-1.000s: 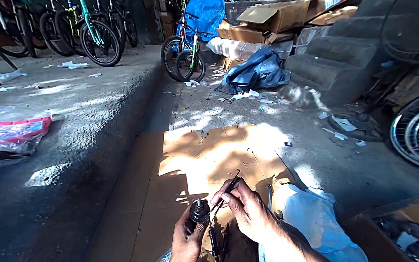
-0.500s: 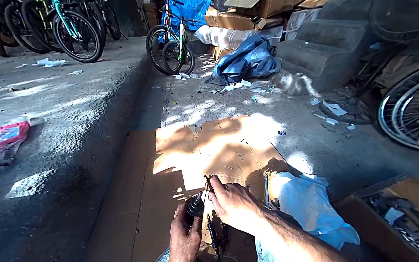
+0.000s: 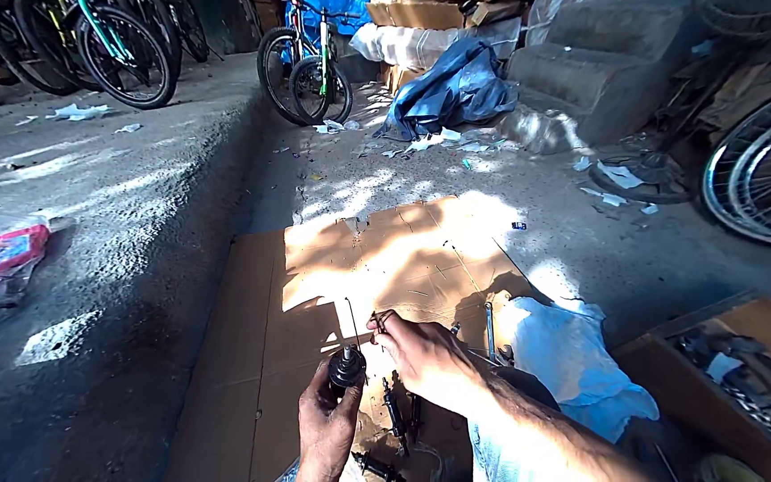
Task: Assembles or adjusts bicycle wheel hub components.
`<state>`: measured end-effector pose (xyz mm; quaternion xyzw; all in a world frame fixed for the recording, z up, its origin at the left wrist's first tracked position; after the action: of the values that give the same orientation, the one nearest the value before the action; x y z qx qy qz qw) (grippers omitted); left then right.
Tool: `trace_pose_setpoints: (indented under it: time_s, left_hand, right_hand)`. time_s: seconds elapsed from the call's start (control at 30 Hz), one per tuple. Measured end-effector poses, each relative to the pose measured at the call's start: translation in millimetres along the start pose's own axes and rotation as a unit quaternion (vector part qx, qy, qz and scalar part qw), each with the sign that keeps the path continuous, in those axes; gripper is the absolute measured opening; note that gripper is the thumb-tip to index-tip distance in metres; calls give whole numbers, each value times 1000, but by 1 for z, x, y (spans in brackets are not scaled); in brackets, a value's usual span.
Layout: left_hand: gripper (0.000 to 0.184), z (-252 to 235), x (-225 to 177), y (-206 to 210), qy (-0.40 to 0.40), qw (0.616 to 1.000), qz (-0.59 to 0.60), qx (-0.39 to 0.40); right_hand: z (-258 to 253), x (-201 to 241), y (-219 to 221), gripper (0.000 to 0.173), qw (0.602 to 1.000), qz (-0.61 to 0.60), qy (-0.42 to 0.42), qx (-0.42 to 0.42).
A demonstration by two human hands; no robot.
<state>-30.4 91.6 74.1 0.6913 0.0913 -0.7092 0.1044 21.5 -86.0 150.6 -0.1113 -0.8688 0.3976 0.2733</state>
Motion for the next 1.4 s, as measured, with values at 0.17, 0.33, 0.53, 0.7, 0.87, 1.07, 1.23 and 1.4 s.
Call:
trace_pose_setpoints:
  time_s: [0.17,0.33,0.53,0.7,0.87,1.07,1.23,1.4]
  left_hand:
    - [37,-1,2,0,3,1000,1,2]
    - [38,-1,0,-2,-7,998,55,4]
    - [39,0,-1,0,-18,993,116,16]
    - [39,1,1,1,-12,994,109,28]
    - [40,0,3,1,-22,994,105,25]
    - [39,2,4,2,-20,994,103,31]
    - [38,2,3,1,-14,994,103,38]
    - [39,2,4,2,-17,993,105,48]
  right_hand:
    - [6,2,6,22,998,7,-63,17]
    - [3,-16,-7,21,993,-87,60,52]
    - [5,-23,-6,18,985,-157,74,19]
    - [6,-27,-4,16,984,-160,74,13]
    - [6,-27,-4,14,985,-153,78,26]
    - [7,-28,-6,14,983,-164,83,23]
    - [9,-32,-7,14,983,-167,74,16]
    - [9,-35,-7,15,984,-163,71,18]
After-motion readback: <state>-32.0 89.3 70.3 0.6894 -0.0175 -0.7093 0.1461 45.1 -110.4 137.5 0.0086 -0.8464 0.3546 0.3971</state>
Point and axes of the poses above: each hand's wrist, its own z-axis away from the middle knuckle, its own y-axis out of the palm, x = y × z, the point moved 2 cm from there along -z, towards the middle knuckle, and after that the axes turned 15 degrees about -y, right-handed, at the moved point
